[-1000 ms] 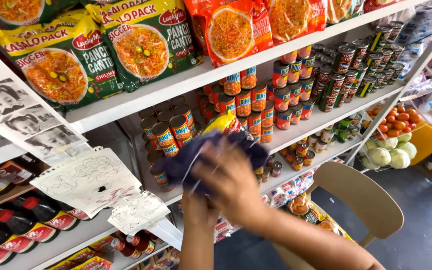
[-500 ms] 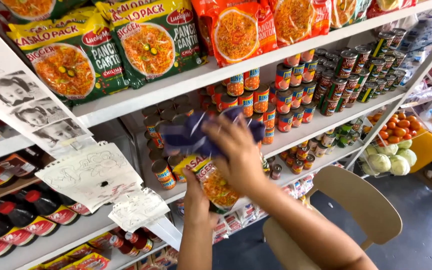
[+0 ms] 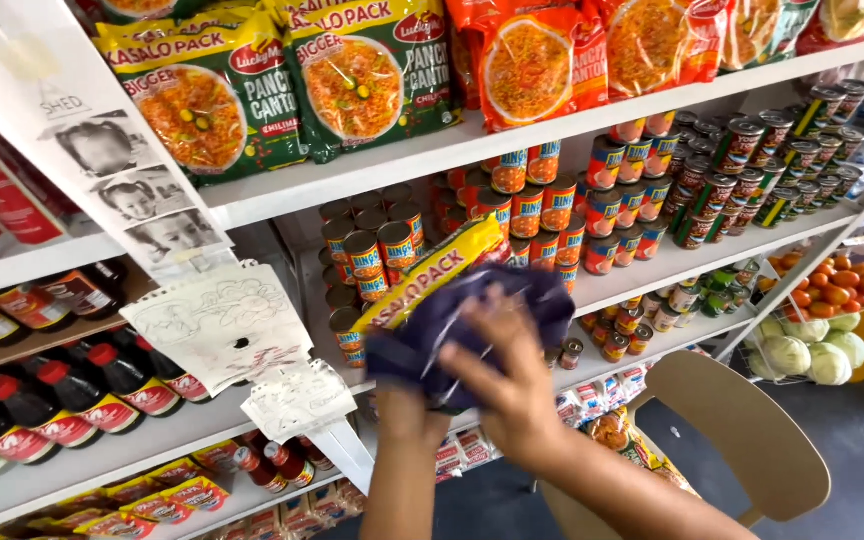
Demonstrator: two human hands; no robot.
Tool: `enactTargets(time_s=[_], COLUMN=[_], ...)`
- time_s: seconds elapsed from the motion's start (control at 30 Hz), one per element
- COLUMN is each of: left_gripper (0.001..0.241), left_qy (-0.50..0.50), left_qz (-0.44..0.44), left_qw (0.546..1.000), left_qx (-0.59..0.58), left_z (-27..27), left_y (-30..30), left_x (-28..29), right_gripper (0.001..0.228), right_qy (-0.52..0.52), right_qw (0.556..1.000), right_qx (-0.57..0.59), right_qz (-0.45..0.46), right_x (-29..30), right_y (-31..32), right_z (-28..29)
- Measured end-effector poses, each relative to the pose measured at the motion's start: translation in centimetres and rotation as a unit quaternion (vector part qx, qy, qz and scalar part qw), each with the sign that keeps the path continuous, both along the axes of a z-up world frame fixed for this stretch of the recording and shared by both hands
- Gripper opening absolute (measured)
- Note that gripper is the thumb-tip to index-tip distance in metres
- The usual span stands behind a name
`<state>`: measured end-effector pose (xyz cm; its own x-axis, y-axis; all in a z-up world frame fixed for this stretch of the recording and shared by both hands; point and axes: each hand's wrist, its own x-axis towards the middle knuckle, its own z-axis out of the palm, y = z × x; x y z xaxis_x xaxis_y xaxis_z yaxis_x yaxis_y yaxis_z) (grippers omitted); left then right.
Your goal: Wiping down noodle packets and canned goods with a cloth and organizing them.
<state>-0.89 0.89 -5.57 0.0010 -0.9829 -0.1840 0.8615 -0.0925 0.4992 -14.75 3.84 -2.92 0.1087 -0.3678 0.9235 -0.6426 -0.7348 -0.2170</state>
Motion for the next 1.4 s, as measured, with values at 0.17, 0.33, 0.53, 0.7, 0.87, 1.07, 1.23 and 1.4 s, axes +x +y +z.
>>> enactTargets(time_s=[0.17, 0.33, 0.53, 0.7, 0.87, 1.07, 1.23, 1.4], left_gripper=[0.077, 0.076, 0.070, 0.067, 0.063, 0.060, 0.066, 0.065], left_qy=[-0.002, -0.006, -0.021, -0.025, -0.027, -0.036, 0.004, 0.018], left_qz=[-0.026, -0.052, -0.043, -0.021, -0.007, 0.013, 0.030, 0.011], left_qw=[1.000, 0.998, 0.999, 0.999, 0.999, 0.995, 0.999, 0.998], left_qx=[-0.016, -0.022, -0.003, 0.020, 0.046, 0.095, -0.017, -0.062], left_z=[0.3, 0.8, 0.7, -0.2, -1.0, -2.5, -0.4, -0.7], left_y=[0.8, 0.5, -0.4, -0.4, -1.2, -0.4, 0.9, 0.1], left_x=[0.0, -0.4, 0.7, 2.5, 2.9, 2.9, 1.8, 0.9], right_gripper=[0.047, 0.063, 0.037, 0.035, 0.038, 0.078, 0.050, 0.046], right_qy=[0.114, 0.032, 0.125, 0.027, 0.020, -0.052, -0.067, 0.117], right_qw=[0.984, 0.998, 0.992, 0.996, 0.997, 0.993, 0.996, 0.990], right_qx=[-0.076, 0.043, 0.008, -0.059, -0.013, 0.002, 0.042, 0.024], right_qz=[0.117, -0.040, 0.025, 0.065, 0.070, 0.108, -0.044, 0.077], right_x=[-0.4, -0.1, 4.0, 2.0, 5.0, 2.2, 1.6, 2.9], right_y=[-2.7, -2.6, 0.9, -1.2, 1.4, -1.0, 0.0, 1.5], right_z=[1.7, 5.4, 2.3, 1.9, 3.4, 2.1, 3.4, 1.5])
